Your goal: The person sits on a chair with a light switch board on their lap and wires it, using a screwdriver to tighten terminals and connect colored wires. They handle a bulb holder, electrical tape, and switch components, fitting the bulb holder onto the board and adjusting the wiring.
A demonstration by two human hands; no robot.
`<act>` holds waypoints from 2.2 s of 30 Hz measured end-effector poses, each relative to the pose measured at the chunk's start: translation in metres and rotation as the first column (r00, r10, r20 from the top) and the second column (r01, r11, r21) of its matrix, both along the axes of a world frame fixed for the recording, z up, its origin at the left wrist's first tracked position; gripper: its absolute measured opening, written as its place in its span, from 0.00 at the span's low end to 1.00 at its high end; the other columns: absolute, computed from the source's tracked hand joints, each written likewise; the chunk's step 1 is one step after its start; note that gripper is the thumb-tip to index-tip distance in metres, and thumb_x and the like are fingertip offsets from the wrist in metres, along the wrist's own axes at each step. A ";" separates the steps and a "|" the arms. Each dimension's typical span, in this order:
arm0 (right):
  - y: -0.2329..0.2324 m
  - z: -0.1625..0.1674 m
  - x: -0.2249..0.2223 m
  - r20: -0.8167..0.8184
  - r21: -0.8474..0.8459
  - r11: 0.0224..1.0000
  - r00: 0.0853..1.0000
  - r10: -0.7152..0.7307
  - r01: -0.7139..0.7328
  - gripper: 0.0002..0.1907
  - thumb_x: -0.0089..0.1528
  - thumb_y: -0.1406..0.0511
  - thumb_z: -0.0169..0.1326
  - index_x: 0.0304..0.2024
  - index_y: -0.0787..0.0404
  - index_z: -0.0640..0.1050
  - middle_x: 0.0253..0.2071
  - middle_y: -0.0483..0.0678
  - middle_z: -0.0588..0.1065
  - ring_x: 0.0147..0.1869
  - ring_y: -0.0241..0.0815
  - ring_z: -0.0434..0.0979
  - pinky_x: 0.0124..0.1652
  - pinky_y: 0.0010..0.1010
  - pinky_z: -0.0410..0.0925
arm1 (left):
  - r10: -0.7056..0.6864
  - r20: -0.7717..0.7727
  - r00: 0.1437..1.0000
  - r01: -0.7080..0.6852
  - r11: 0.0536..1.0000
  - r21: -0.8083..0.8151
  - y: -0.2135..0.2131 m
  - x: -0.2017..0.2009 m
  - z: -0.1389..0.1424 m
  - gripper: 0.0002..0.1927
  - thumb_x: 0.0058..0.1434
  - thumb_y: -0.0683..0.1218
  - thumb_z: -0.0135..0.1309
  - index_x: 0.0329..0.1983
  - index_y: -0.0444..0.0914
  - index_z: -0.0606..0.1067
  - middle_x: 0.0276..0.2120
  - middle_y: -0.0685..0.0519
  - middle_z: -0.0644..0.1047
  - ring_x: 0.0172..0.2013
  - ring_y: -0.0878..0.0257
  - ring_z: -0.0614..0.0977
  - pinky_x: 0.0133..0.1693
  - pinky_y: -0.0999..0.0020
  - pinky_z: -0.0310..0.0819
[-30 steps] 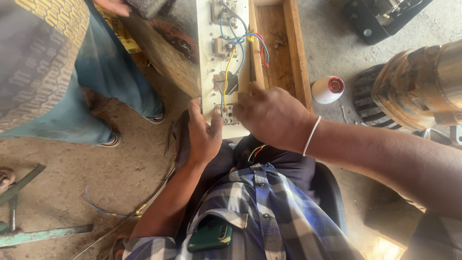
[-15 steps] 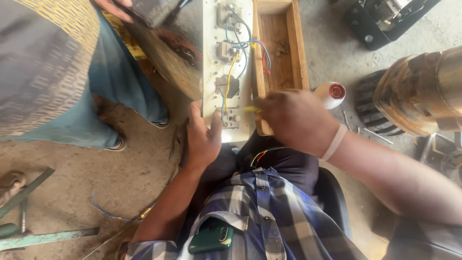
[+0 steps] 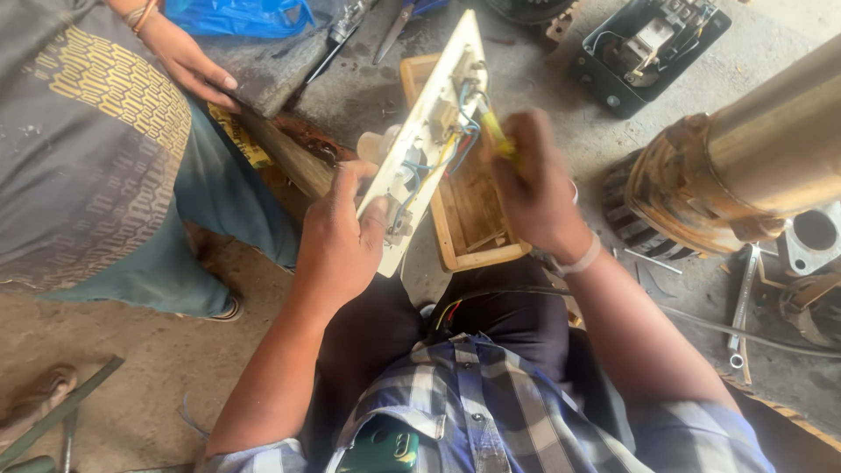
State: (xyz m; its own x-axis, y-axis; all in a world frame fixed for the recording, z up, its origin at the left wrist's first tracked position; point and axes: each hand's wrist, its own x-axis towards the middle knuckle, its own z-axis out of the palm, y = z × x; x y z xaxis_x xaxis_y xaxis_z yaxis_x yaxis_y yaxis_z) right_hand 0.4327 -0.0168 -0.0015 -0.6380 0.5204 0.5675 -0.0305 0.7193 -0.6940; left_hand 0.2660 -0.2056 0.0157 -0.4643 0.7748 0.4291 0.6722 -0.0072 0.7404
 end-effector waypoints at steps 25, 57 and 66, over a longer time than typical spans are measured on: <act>0.010 0.023 -0.048 0.191 0.310 0.948 0.981 0.011 -0.071 0.07 0.62 0.65 0.58 0.42 0.59 0.81 0.39 0.49 0.77 0.39 0.51 0.79 0.39 0.43 0.71 | -0.023 -0.098 0.995 0.022 1.000 -0.011 0.013 0.020 0.000 0.12 0.69 0.39 0.47 0.54 0.35 0.65 0.39 0.38 0.79 0.39 0.38 0.83 0.39 0.48 0.76; 0.000 0.024 -0.023 0.236 0.150 0.988 0.972 0.005 -0.042 0.11 0.57 0.71 0.65 0.42 0.63 0.81 0.38 0.54 0.77 0.41 0.55 0.78 0.41 0.41 0.70 | 0.056 -0.183 0.982 -0.052 0.998 0.025 0.034 0.032 0.011 0.09 0.67 0.43 0.50 0.50 0.40 0.72 0.41 0.44 0.81 0.35 0.45 0.84 0.35 0.51 0.77; -0.012 0.029 -0.015 0.163 0.141 0.989 0.987 0.010 -0.033 0.11 0.60 0.65 0.64 0.42 0.62 0.81 0.38 0.54 0.78 0.40 0.55 0.80 0.39 0.42 0.71 | 0.059 -0.172 0.983 -0.065 0.997 -0.031 0.035 0.037 0.014 0.09 0.67 0.44 0.49 0.49 0.39 0.73 0.41 0.45 0.81 0.36 0.44 0.83 0.35 0.50 0.77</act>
